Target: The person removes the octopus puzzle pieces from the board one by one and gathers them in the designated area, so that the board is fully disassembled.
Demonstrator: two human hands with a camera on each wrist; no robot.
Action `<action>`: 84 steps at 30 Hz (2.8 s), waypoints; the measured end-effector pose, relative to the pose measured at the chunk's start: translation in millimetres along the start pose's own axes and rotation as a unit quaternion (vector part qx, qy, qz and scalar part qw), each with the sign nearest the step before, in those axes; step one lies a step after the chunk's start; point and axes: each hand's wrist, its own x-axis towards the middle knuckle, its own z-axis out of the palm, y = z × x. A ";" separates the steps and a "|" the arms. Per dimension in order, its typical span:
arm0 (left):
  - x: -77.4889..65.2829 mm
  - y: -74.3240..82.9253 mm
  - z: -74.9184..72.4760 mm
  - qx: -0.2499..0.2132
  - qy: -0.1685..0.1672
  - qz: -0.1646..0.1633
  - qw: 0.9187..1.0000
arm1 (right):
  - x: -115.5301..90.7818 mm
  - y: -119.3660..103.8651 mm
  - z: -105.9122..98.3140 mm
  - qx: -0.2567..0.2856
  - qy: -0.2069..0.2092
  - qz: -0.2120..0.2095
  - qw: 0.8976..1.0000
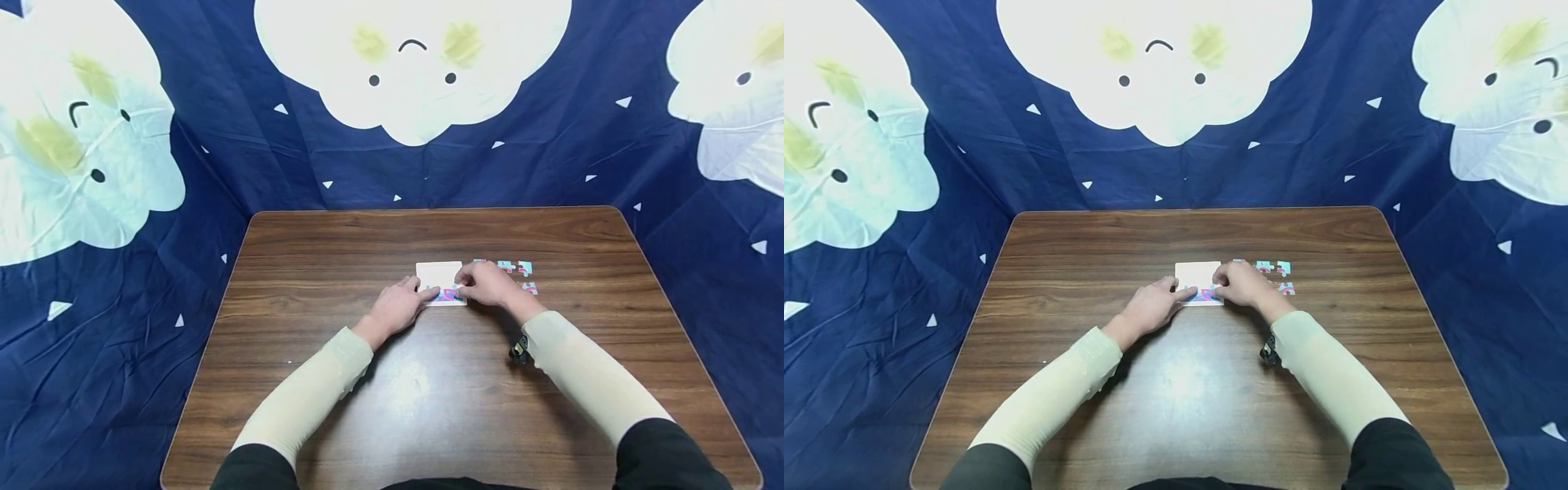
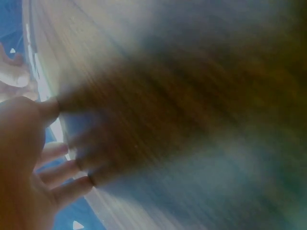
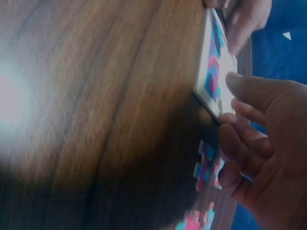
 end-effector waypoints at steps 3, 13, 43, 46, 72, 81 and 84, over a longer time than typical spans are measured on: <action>1.2 1.3 0.6 0.013 -0.007 0.001 1.000 | 2.2 -1.4 5.6 -0.021 -0.010 -0.002 1.000; 2.3 4.2 -2.6 0.027 -0.049 0.000 0.998 | 1.8 -0.5 10.8 -0.033 0.011 -0.011 0.999; 5.4 9.0 -4.2 0.013 -0.058 -0.013 0.998 | 1.2 -0.3 11.5 0.040 0.021 0.013 0.999; 5.0 9.2 -4.4 0.015 -0.058 -0.013 0.998 | 0.4 -0.4 11.2 0.045 0.021 0.014 0.999; 5.2 11.6 -4.0 0.005 -0.064 -0.018 0.998 | -32.8 17.1 -1.6 0.114 0.098 0.020 0.988; 3.7 9.6 -7.8 0.007 -0.071 -0.020 0.997 | -85.3 56.2 -21.5 0.108 0.097 0.076 0.986; 3.1 9.0 -8.1 0.003 -0.072 -0.022 0.997 | -101.2 66.6 -24.5 0.113 0.101 0.101 0.983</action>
